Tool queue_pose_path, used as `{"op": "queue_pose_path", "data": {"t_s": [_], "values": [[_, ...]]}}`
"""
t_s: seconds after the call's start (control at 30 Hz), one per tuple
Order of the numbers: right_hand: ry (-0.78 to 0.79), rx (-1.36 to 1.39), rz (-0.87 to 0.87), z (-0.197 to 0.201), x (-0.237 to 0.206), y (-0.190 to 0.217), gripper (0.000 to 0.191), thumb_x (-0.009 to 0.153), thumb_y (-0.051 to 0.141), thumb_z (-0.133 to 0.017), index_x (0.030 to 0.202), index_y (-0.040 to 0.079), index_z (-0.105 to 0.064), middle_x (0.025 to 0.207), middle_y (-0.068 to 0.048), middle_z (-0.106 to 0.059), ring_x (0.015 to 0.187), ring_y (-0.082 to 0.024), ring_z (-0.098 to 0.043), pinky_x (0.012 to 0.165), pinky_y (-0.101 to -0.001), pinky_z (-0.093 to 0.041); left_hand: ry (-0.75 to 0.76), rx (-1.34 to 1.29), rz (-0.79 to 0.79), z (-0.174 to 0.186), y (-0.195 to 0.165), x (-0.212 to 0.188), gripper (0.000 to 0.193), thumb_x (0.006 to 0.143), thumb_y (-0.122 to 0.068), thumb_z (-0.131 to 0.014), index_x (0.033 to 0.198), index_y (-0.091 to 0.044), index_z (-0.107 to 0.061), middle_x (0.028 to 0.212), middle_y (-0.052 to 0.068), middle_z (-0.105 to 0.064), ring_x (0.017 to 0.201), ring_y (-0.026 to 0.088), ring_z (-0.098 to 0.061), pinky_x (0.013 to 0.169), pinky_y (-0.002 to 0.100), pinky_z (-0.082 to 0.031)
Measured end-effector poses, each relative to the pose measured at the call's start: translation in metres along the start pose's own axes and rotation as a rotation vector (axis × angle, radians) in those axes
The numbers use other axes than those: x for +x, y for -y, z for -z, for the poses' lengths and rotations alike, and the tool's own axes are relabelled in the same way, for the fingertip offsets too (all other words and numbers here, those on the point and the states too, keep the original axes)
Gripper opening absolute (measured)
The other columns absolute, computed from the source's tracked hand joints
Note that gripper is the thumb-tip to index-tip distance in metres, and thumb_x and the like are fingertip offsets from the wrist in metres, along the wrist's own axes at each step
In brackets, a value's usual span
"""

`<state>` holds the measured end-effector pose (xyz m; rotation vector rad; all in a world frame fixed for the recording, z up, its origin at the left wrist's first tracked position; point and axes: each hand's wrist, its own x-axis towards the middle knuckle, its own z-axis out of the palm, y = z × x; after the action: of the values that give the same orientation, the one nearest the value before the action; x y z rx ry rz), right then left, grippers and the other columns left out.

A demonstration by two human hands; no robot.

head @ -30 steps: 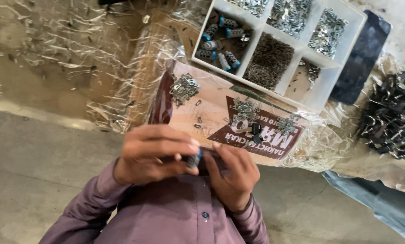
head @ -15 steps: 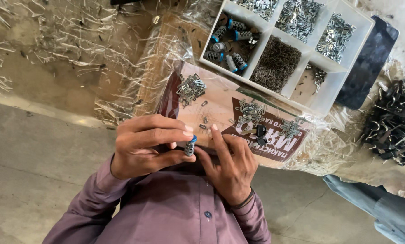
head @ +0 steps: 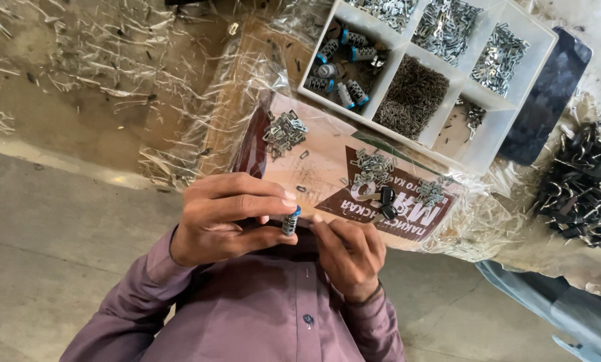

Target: The person sits at a work table and assembles small cylindrical components by hand. They pick small metal inserts from a compartment box, press them into a black cylindrical body held in the other hand, and place the finished unit onto a growing pile of completed parts, repeating the cycle.

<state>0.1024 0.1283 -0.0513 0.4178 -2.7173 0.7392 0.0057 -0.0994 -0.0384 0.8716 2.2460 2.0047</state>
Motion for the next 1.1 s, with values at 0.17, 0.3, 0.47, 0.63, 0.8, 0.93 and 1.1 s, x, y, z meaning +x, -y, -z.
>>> {"op": "queue_pose_path", "data": {"t_s": [0.17,0.3,0.47,0.63,0.8,0.93,1.1], "values": [[-0.027,0.003,-0.047,-0.007,0.000,0.004,0.033,0.083,0.002,-0.083,0.115,0.009,-0.078,0.098,0.000,-0.063,0.082,-0.017,-0.060,0.072,-0.0319,-0.051,0.003,0.027,0.005,-0.001,-0.003,-0.002,0.039,0.079,-0.020,-0.095,0.112,-0.013,-0.076,0.107,0.003,-0.074,0.077,0.012,-0.070,0.067,0.026,-0.057],[0.070,-0.097,-0.103,-0.004,0.011,0.011,0.044,0.087,0.023,-0.087,0.126,0.008,-0.074,0.100,-0.003,-0.058,0.081,-0.018,-0.057,0.070,-0.0336,-0.049,0.015,0.015,0.018,-0.001,-0.006,-0.003,0.039,0.079,-0.019,-0.094,0.112,-0.012,-0.076,0.108,0.004,-0.074,0.076,0.011,-0.069,0.065,0.025,-0.056],[0.070,-0.075,-0.117,-0.002,0.021,0.014,0.056,0.085,0.033,-0.086,0.134,0.014,-0.068,0.108,-0.004,-0.057,0.091,-0.020,-0.061,0.075,-0.0343,-0.052,0.008,0.025,0.010,-0.001,-0.009,-0.005,0.040,0.078,-0.020,-0.094,0.112,-0.012,-0.075,0.109,0.004,-0.074,0.076,0.011,-0.069,0.065,0.025,-0.056],[0.131,-0.009,-0.059,-0.001,0.016,0.005,0.045,0.086,0.025,-0.086,0.129,0.017,-0.074,0.107,-0.001,-0.058,0.085,-0.017,-0.060,0.073,-0.0327,-0.051,0.002,0.025,-0.010,-0.002,-0.009,-0.004,0.039,0.078,-0.020,-0.094,0.112,-0.012,-0.075,0.108,0.003,-0.074,0.077,0.011,-0.069,0.065,0.025,-0.056],[-0.031,0.220,0.125,0.003,0.006,-0.007,0.033,0.078,0.007,-0.081,0.111,0.009,-0.077,0.107,-0.005,-0.069,0.086,-0.019,-0.067,0.071,-0.0323,-0.053,0.020,-0.014,0.005,-0.002,-0.010,-0.002,0.039,0.079,-0.019,-0.093,0.113,-0.011,-0.075,0.110,0.005,-0.075,0.079,0.012,-0.071,0.067,0.025,-0.057],[-0.212,0.641,-0.259,0.011,0.002,0.005,0.026,0.079,-0.008,-0.083,0.100,0.003,-0.073,0.092,-0.008,-0.074,0.081,-0.019,-0.072,0.070,-0.0297,-0.058,0.061,-0.013,-0.043,-0.009,-0.009,0.002,0.039,0.082,-0.018,-0.093,0.116,-0.012,-0.074,0.112,0.004,-0.074,0.093,0.018,-0.076,0.078,0.029,-0.062],[-0.324,0.360,-0.160,0.017,0.019,0.017,0.027,0.078,-0.014,-0.082,0.099,-0.002,-0.071,0.092,-0.013,-0.070,0.083,-0.023,-0.071,0.074,-0.0322,-0.058,0.084,-0.042,-0.026,-0.017,-0.010,0.007,0.039,0.080,-0.018,-0.093,0.114,-0.011,-0.075,0.111,0.005,-0.074,0.081,0.013,-0.073,0.068,0.025,-0.059]]}}
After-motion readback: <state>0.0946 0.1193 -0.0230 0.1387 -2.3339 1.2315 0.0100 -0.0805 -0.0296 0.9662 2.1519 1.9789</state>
